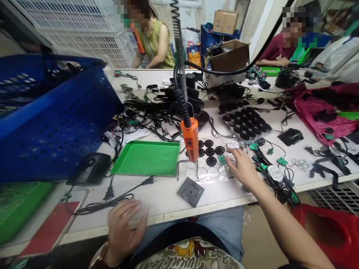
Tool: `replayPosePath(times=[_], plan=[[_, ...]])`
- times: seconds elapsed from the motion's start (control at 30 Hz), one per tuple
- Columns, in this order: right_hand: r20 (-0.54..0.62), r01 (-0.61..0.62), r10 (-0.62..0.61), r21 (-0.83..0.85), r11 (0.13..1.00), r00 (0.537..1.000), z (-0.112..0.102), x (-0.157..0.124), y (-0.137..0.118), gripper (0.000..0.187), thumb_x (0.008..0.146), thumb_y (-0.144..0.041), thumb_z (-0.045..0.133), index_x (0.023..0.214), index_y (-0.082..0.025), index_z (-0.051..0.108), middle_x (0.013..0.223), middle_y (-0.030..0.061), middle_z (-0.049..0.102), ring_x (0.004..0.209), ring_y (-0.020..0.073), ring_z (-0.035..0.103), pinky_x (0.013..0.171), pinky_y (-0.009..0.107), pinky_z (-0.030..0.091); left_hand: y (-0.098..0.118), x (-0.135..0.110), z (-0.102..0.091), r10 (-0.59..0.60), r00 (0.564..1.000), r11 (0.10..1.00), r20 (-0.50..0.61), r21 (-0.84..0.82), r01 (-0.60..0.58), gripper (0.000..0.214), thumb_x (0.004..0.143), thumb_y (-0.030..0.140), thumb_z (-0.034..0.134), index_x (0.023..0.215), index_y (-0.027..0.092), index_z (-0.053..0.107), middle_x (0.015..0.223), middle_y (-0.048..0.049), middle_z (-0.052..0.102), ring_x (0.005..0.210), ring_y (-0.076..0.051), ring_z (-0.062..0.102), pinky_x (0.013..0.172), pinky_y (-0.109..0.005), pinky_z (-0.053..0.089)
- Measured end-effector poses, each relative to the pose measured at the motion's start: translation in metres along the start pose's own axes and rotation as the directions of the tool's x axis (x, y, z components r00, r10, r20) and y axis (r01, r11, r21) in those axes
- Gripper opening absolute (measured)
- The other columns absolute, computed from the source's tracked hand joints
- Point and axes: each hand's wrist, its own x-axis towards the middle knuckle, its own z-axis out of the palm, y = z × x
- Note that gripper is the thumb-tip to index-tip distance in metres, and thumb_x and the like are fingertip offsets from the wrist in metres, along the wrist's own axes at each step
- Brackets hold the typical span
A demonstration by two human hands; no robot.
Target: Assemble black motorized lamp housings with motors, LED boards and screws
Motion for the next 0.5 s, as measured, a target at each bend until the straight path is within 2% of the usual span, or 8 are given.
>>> replayPosePath(times=[0.07, 0.17, 0.3, 0.4, 0.5], plan=[[0.038, 0.032, -0.033, 0.004, 0.999, 0.999, 0.004, 0.011, -0.007, 0.032, 0.100, -0.040, 0.052, 0.123, -0.022, 0.064, 0.120, 0.0131, 0.071, 0.112, 0.0343, 0.066, 0.098, 0.052, 0.053, 0.007, 0.005, 0.013, -0.029, 0.999, 1.000, 0.040, 0.004, 0.029, 0.035, 0.087, 0.006, 0.071, 0.119, 0.015, 0.060, 0.110, -0.0115, 0.069, 0.108, -0.027, 0.066, 0.095, -0.047, 0.057], [0.048, 0.064, -0.065, 0.003, 0.998, 0.997, 0.007, 0.036, -0.012, 0.032, 0.098, -0.040, 0.053, 0.122, -0.023, 0.065, 0.119, 0.0123, 0.071, 0.112, 0.0336, 0.066, 0.099, 0.051, 0.053, 0.012, -0.001, 0.024, -0.034, 0.998, 0.999, 0.056, 0.008, 0.034, 0.040, 0.088, 0.005, 0.070, 0.125, 0.012, 0.058, 0.112, -0.0143, 0.070, 0.113, -0.030, 0.065, 0.097, -0.049, 0.056], [0.052, 0.109, -0.110, 0.017, 0.994, 0.993, 0.022, 0.090, -0.017, 0.038, 0.096, -0.039, 0.054, 0.130, -0.024, 0.063, 0.126, 0.0129, 0.067, 0.119, 0.0326, 0.064, 0.106, 0.049, 0.051, 0.009, -0.006, 0.028, -0.077, 0.997, 0.997, 0.022, 0.030, 0.077, 0.041, 0.089, 0.007, 0.069, 0.128, 0.014, 0.059, 0.112, -0.0142, 0.070, 0.111, -0.031, 0.067, 0.094, -0.049, 0.059], [0.051, 0.131, -0.132, 0.030, 0.991, 0.990, 0.044, 0.143, -0.022, 0.052, 0.091, -0.040, 0.061, 0.141, -0.025, 0.057, 0.139, 0.0148, 0.060, 0.129, 0.0347, 0.058, 0.112, 0.051, 0.047, 0.008, -0.005, 0.028, -0.110, 0.994, 0.993, 0.026, 0.036, 0.109, 0.040, 0.089, 0.008, 0.066, 0.128, 0.016, 0.059, 0.111, -0.0143, 0.071, 0.109, -0.032, 0.069, 0.090, -0.050, 0.062], [0.045, 0.115, -0.116, 0.026, 0.993, 0.992, 0.066, 0.192, -0.029, 0.075, 0.086, -0.049, 0.069, 0.152, -0.022, 0.046, 0.153, 0.0200, 0.048, 0.139, 0.0406, 0.049, 0.115, 0.056, 0.041, 0.009, -0.004, 0.027, -0.138, 0.990, 0.990, 0.027, 0.043, 0.137, 0.045, 0.088, 0.009, 0.065, 0.131, 0.020, 0.059, 0.110, -0.0141, 0.072, 0.106, -0.033, 0.071, 0.086, -0.052, 0.065]])
